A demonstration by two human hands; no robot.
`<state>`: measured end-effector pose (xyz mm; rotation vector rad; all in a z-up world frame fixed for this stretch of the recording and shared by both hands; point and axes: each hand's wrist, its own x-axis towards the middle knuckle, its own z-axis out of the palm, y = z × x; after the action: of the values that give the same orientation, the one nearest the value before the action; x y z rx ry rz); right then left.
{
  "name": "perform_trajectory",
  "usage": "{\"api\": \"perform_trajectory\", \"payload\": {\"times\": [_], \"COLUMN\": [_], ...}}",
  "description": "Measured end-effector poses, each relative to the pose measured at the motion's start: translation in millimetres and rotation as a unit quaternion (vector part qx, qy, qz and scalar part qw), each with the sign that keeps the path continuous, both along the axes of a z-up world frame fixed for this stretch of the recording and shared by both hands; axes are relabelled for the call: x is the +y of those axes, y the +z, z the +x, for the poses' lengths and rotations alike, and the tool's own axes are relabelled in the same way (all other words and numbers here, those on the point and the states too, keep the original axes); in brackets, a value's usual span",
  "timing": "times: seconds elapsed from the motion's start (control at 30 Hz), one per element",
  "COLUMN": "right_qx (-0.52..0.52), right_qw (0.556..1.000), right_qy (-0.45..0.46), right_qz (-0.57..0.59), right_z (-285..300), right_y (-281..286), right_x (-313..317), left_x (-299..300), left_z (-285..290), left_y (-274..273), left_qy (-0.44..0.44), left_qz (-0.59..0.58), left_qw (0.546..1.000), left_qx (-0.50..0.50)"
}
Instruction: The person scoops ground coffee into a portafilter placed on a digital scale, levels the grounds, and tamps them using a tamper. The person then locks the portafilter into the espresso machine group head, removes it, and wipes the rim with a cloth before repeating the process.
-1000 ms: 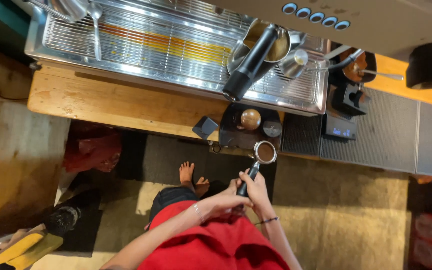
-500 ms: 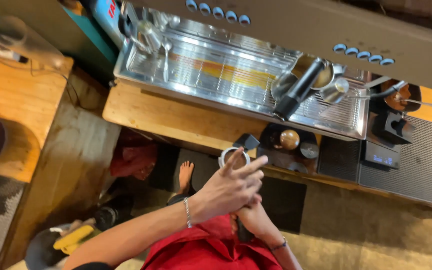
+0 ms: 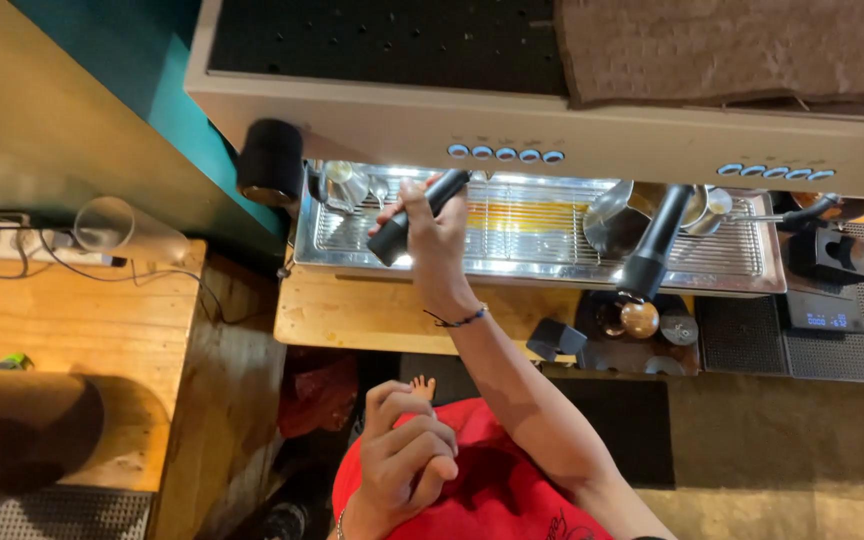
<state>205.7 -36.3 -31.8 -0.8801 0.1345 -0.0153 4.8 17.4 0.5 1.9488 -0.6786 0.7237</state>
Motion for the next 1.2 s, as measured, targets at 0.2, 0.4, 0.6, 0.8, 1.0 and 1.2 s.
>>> {"api": "perform_trajectory", "payload": {"times": [0.2,0.4,0.6,0.8,1.0,1.2], "right_qx": [-0.023,0.082,0.036,0.032,0.168,0.155], "right_qw": [0.987,0.997,0.987,0.913,0.749,0.826], "right_qy": [-0.086,0.008,0.114,0.216,-0.273,-0.305], "right_qz": [-0.134,-0.002,-0.104,-0.345,-0.579,-0.449], "right_z": [12.4,-12.9,-9.3,-56.4,-109.4,-72.2], "right_y": [2.6,33.2,21.8,31.0,-39.5,-50.0], "right_x": [25.8,-12.4,-52.6,-114.3,-198.9,-214.1], "left_x": [23.0,16.6,-7.9,-13.1,-9.7,-3.1], "left_z": [26.1,105.3,183.7,191.9,194.5,187.0], "left_y": [7.1,36.4,70.4,69.1,65.3,74.7], "left_qy": [0.028,0.080,0.274,0.253,0.187,0.157], "left_qz": [-0.018,0.091,0.220,0.179,0.163,0.180], "left_qw": [0.999,0.988,0.926,0.942,0.963,0.968], "left_qx": [0.002,-0.091,-0.141,-0.128,-0.107,-0.077]}}
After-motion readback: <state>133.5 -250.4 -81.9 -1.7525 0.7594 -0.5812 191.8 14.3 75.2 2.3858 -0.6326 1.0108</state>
